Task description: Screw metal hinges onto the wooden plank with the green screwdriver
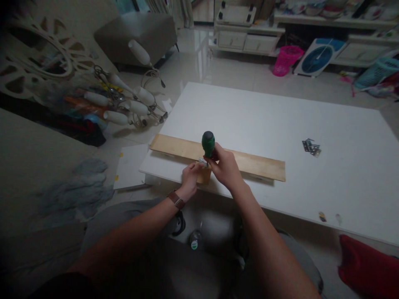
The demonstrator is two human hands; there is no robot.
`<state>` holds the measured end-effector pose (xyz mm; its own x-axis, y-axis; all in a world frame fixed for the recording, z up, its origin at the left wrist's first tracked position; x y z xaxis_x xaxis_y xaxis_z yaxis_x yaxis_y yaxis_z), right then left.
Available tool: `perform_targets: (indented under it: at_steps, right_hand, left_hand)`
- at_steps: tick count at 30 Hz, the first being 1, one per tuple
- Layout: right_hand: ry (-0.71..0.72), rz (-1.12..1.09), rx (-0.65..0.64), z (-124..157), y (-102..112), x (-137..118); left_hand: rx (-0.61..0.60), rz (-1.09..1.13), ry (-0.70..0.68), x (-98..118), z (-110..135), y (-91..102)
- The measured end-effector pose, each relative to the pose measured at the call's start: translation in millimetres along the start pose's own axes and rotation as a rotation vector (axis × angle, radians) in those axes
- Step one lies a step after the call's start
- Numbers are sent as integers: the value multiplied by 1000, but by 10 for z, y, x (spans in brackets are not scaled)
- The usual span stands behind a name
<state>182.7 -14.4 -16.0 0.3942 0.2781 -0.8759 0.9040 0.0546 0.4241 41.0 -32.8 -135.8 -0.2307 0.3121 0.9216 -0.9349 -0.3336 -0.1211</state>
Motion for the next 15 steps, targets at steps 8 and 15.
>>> perform_targets:
  at_steps: [8, 15]
  right_hand:
    - [31, 99, 115, 26, -65, 18]
    - [31, 199, 199, 13, -81, 37]
  left_hand:
    - [8, -29, 24, 5, -3, -1]
    - [-23, 26, 39, 0, 8, -2]
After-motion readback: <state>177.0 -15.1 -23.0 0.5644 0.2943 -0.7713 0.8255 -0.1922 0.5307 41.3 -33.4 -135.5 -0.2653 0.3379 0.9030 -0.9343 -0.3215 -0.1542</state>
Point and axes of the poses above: each hand's wrist, its own z-axis away from the middle knuckle, its own y-axis out of the back of the hand, x = y × z, the point moved 3 cm from there along -z, towards the middle knuckle
